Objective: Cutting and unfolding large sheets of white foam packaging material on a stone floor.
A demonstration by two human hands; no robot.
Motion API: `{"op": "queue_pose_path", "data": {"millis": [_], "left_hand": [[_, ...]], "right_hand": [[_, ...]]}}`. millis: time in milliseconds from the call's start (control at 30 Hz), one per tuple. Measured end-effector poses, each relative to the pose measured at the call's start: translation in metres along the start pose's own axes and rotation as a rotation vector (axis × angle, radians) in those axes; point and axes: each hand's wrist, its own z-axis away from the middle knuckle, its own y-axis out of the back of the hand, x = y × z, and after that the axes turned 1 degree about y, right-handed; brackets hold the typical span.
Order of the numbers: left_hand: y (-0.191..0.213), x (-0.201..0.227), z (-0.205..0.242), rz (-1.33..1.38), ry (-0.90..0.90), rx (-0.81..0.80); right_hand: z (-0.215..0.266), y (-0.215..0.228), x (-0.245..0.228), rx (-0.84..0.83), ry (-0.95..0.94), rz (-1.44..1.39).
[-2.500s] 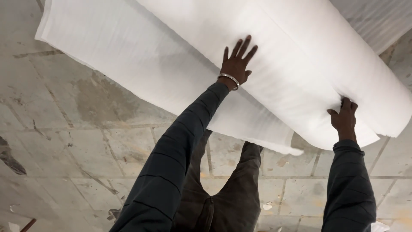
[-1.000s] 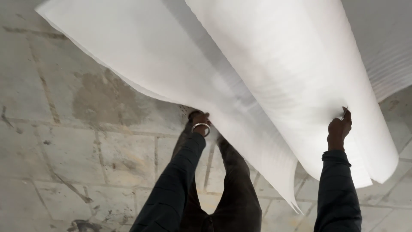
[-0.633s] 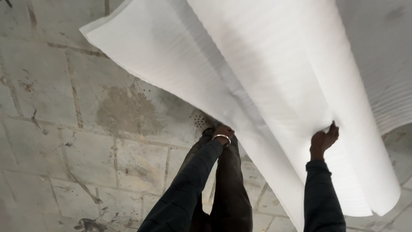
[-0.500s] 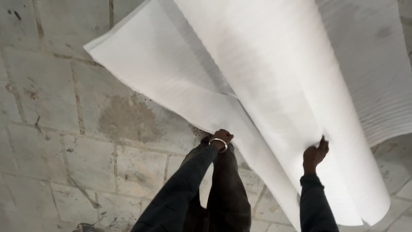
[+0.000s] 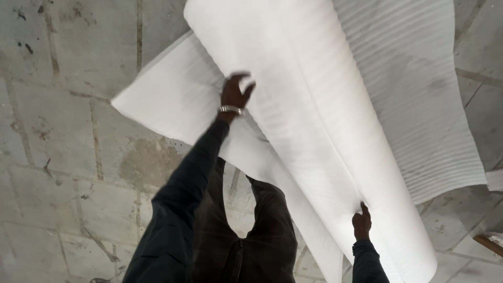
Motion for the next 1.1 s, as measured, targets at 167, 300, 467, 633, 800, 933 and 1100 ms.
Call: {"op": "queue_pose_path", "data": {"millis": [167,300,467,633,800,933,1100], "left_hand": [[0.04,0.026,-0.182,-0.197,-0.242,0.355],[0.008,-0.033,-0.27,-0.238,-0.048,0.129],[0.035,0.001,-0.269,-0.243,-0.128,-0.058],[0.068,0.023,-0.237,-0.104,-0.164,-0.091],[0.087,0.022,-0.215,-0.041,-0.268,-0.131],[0.098,0.016,-0.205,-0.021,-0.323,-0.212],[0.116,0.009,-0.206,-0.01,-0.377,-0.338]], "right_hand": [[0.034,-0.002,-0.041,0.07,-0.171,0.11],[0.108,-0.007,-0.165,0.313,-0.331,0.078],[0.132,-0.032,-0.302,0.528,0.183,-0.458],[0.109,0.005,-0.577,0.312,0.527,-0.472],[0.048,0.03,-0.781,0.25,0.771,-0.437],[-0.02,0.019,-0.841,0.318,1.12,-0.01],[-0.062,0.042,-0.855,0.281,1.098,0.31]]}}
